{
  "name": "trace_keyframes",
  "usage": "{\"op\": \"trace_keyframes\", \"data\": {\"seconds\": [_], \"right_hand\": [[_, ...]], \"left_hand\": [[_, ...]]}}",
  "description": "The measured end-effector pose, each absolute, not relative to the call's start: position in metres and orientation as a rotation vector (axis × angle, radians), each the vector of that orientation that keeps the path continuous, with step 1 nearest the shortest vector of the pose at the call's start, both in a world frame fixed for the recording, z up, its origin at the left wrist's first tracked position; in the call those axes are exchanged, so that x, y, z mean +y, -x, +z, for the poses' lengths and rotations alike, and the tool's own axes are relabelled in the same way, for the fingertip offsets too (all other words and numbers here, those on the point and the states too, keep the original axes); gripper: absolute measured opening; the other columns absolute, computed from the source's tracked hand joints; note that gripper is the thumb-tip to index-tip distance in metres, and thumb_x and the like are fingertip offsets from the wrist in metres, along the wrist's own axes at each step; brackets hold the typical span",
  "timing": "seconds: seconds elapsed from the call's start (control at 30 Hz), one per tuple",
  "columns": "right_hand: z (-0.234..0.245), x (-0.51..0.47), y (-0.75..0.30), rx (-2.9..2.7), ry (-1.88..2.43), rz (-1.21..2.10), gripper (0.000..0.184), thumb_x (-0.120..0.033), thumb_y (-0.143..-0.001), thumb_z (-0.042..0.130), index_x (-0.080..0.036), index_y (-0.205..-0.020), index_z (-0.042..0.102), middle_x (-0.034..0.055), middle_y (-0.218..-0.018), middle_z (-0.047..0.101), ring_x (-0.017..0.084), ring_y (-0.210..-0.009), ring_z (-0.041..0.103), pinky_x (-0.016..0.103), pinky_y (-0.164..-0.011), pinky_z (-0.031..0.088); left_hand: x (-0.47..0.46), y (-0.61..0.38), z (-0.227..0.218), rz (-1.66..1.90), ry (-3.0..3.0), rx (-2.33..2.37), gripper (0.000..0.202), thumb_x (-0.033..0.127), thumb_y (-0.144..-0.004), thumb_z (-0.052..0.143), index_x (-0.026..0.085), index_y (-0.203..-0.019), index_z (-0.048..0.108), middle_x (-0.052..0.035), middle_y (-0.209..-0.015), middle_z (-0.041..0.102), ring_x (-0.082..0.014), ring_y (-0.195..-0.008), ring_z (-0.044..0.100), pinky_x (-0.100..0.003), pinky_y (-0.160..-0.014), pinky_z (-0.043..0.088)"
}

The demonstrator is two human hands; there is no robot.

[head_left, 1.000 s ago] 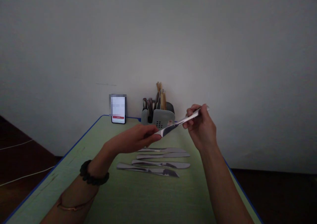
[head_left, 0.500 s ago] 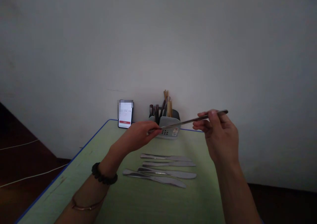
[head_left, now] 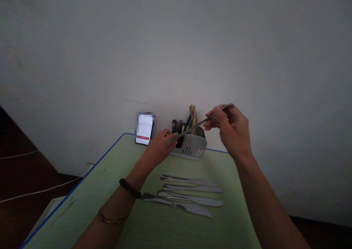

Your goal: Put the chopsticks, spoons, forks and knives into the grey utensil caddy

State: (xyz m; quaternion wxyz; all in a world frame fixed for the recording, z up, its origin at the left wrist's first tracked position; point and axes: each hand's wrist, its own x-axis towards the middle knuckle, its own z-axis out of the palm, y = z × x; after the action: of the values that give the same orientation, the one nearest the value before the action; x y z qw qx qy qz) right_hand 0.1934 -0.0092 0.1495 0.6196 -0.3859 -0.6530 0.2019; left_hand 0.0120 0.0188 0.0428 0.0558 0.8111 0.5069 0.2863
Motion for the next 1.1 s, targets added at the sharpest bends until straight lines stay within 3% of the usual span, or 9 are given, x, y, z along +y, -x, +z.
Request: {"op": "trace_keyframes", "data": {"seconds": [0.1, 0.27, 0.7, 0.9, 1.1], "right_hand": [[0.158, 0.001, -0.193, -1.484, 0.875, 0.381, 0.027, -0.045, -0.082, 0.058, -0.019, -0.081, 0.052, 0.0004, -0.074, 0.064, 0.009, -0.051, 0.06, 0.024, -0.05, 0.054], [0.168, 0.024, -0.192, -1.539, 0.898, 0.293, 0.029, -0.047, -0.08, 0.058, -0.019, -0.079, 0.051, -0.0001, -0.072, 0.063, 0.008, -0.049, 0.058, 0.021, -0.046, 0.05], [0.128, 0.085, -0.169, -1.954, 1.333, 0.25, 0.008, -0.026, -0.087, 0.049, -0.018, -0.087, 0.049, 0.0062, -0.073, 0.067, 0.015, -0.055, 0.061, 0.031, -0.06, 0.05], [0.122, 0.095, -0.155, -2.065, 1.523, 0.099, 0.017, -0.028, -0.09, 0.045, -0.016, -0.101, 0.05, 0.0111, -0.086, 0.068, 0.02, -0.079, 0.065, 0.035, -0.073, 0.051], [0.118, 0.098, -0.145, -2.144, 1.637, 0.085, 0.02, -0.024, -0.087, 0.047, -0.013, -0.104, 0.05, 0.0168, -0.093, 0.068, 0.025, -0.087, 0.065, 0.04, -0.078, 0.048]], "left_hand": [[0.021, -0.016, 0.037, 0.938, -2.397, 1.574, 0.042, 0.03, -0.09, 0.046, 0.016, -0.129, 0.043, -0.012, -0.124, 0.049, -0.0248, -0.113, 0.049, -0.038, -0.089, 0.047], [0.025, -0.02, 0.025, 0.896, -2.41, 1.503, 0.053, 0.026, -0.088, 0.045, 0.016, -0.138, 0.029, -0.0134, -0.138, 0.04, -0.0254, -0.128, 0.038, -0.042, -0.103, 0.037], [0.028, -0.019, 0.019, 0.787, -2.432, 1.449, 0.057, 0.024, -0.086, 0.046, 0.015, -0.14, 0.028, -0.0145, -0.14, 0.04, -0.0244, -0.129, 0.039, -0.04, -0.106, 0.035], [0.027, -0.018, 0.019, 0.754, -2.432, 1.468, 0.058, 0.025, -0.087, 0.046, 0.016, -0.141, 0.027, -0.0142, -0.141, 0.038, -0.0255, -0.129, 0.038, -0.04, -0.104, 0.037], [0.025, -0.018, 0.023, 0.717, -2.425, 1.478, 0.059, 0.025, -0.087, 0.045, 0.015, -0.141, 0.025, -0.0145, -0.141, 0.037, -0.0255, -0.129, 0.039, -0.039, -0.104, 0.036]]}}
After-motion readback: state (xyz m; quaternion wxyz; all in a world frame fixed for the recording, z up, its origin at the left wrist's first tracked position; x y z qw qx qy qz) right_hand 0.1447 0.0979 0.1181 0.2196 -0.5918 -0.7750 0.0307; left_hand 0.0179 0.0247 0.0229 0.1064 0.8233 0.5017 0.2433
